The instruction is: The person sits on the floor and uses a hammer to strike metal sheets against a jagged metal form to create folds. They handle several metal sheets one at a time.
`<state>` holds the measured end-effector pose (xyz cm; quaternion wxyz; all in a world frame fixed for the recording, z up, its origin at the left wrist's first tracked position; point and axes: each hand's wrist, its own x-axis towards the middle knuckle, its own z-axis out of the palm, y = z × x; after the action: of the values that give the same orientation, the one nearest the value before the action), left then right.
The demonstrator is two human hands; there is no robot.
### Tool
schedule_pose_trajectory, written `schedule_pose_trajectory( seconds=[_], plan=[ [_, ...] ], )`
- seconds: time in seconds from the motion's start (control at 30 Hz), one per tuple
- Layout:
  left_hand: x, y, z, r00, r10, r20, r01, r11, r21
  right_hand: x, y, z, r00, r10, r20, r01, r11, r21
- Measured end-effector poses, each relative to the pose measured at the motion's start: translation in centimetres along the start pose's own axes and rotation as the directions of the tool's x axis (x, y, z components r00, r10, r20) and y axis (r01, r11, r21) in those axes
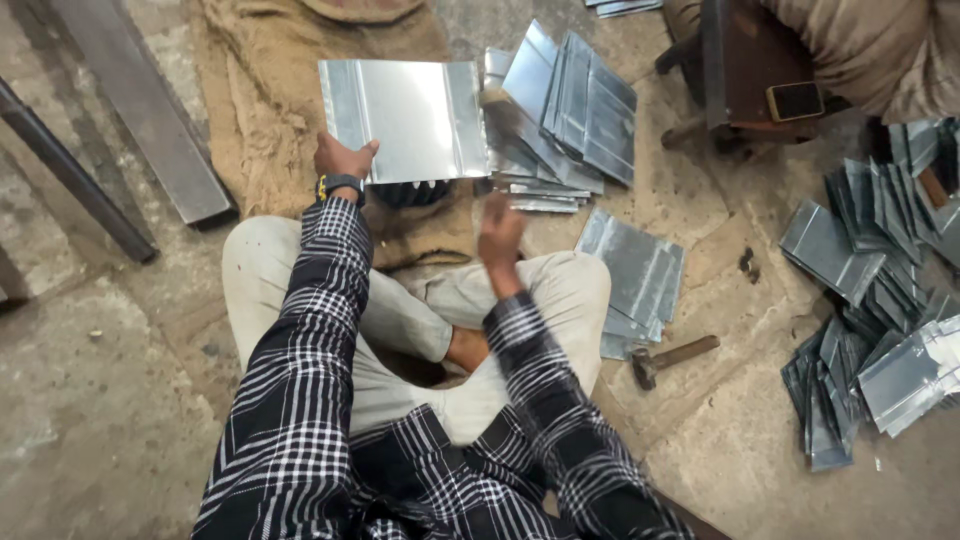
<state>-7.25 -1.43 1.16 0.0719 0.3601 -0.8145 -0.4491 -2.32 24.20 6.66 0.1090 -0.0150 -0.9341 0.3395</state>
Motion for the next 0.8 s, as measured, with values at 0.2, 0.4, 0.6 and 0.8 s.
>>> schedule_pose_trajectory(
  seconds=[0.2, 0.4, 0.6, 0.8],
  plan=[
    [0.1, 0.4, 0.1, 0.995, 0.071, -0.066, -0.071, 0.997, -0.004, -0.8, 3.5, -1.1, 0.988, 0.152, 0.009, -0.15, 0.962, 0.228],
    [0.6, 0.9, 0.0, 0.999, -0.031, 0.03, 0.03, 0.999, 0.026, 1.7, -5.2, -14.5, 0.925, -0.186, -0.331, 0.379, 0.43, 0.819],
    [0.6, 0.0, 0.1, 0.999, -0.021, -0.044, 0.02, 1.0, -0.017, 2.9, -8.9, -13.0, 0.681, -0.408, -0.608, 0.704, 0.139, 0.696],
    [1.0, 0.8, -0.3, 1.0, 0.016, -0.019, -0.016, 1.0, 0.015, 0.0, 0.2, 0.2, 0.994, -0.112, 0.003, 0.112, 0.992, 0.058]
  ],
)
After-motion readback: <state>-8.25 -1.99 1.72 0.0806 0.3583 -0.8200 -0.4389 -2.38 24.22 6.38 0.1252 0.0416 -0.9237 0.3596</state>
